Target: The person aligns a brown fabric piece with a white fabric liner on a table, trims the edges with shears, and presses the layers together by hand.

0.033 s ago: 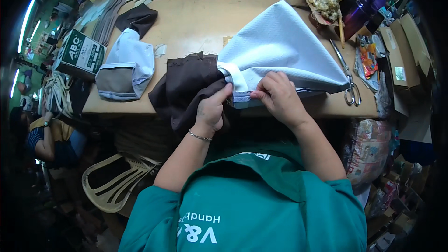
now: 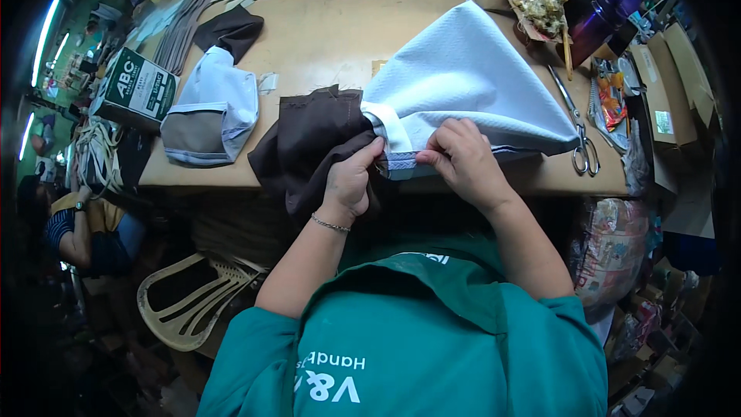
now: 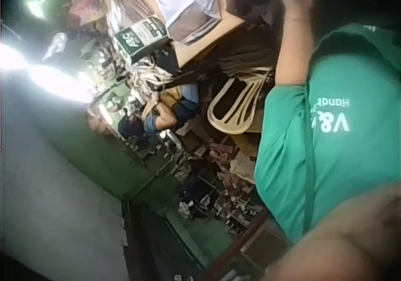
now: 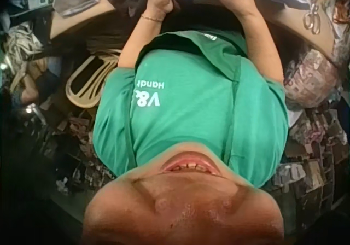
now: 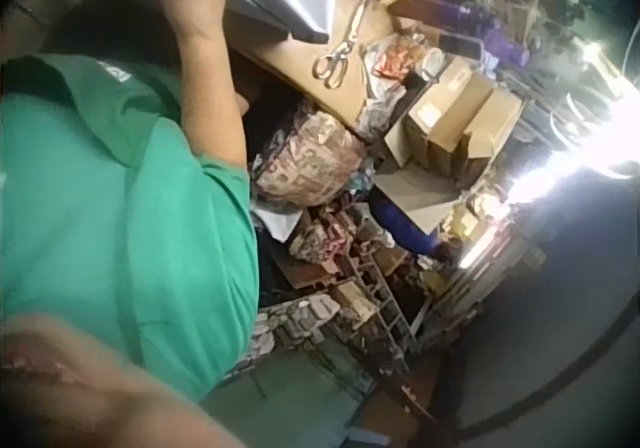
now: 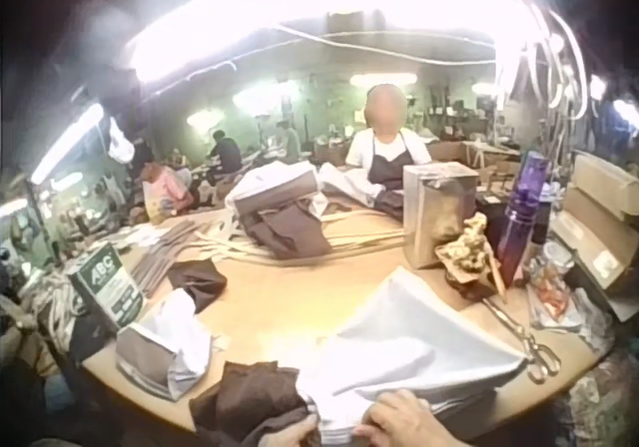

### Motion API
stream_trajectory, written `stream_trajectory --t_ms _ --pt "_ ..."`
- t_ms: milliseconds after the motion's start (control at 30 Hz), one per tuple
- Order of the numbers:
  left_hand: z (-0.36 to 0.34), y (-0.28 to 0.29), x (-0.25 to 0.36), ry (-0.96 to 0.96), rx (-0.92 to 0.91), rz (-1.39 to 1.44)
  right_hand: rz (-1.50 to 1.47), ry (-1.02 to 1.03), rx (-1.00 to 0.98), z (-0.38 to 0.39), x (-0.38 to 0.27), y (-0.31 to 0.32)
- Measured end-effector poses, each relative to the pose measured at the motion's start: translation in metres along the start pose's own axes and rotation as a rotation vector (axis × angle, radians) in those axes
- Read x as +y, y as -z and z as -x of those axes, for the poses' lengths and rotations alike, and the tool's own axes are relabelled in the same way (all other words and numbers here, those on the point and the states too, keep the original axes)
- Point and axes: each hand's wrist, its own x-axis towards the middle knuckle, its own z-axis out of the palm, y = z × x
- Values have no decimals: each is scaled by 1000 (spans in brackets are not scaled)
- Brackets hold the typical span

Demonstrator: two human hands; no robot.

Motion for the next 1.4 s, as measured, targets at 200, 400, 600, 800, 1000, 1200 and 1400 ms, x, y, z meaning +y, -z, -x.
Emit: stream_trajectory --t_ms 200,400,600,800,1000,1200,1400 --pt "11 -8 4 71 -149 -124 -14 57 52 -1 -1 -2" --pt "0 -11 -6 -178 -306 -327 -11 22 -15 1 3 5" --pt "-10 4 -6 -354 -234 -471 85 4 -72 1 13 8" --pt "-15 15 0 -101 -288 -403 85 -20 -70 -1 15 0" --pt "-13 16 -3 -16 -279 -157 54 -16 -61 -1 16 -1" --pt "-16 22 16 88 -281 -90 40 -46 -93 -7 18 3" --pt "-19 5 18 31 -284 -529 109 -23 -91 -8 16 3"
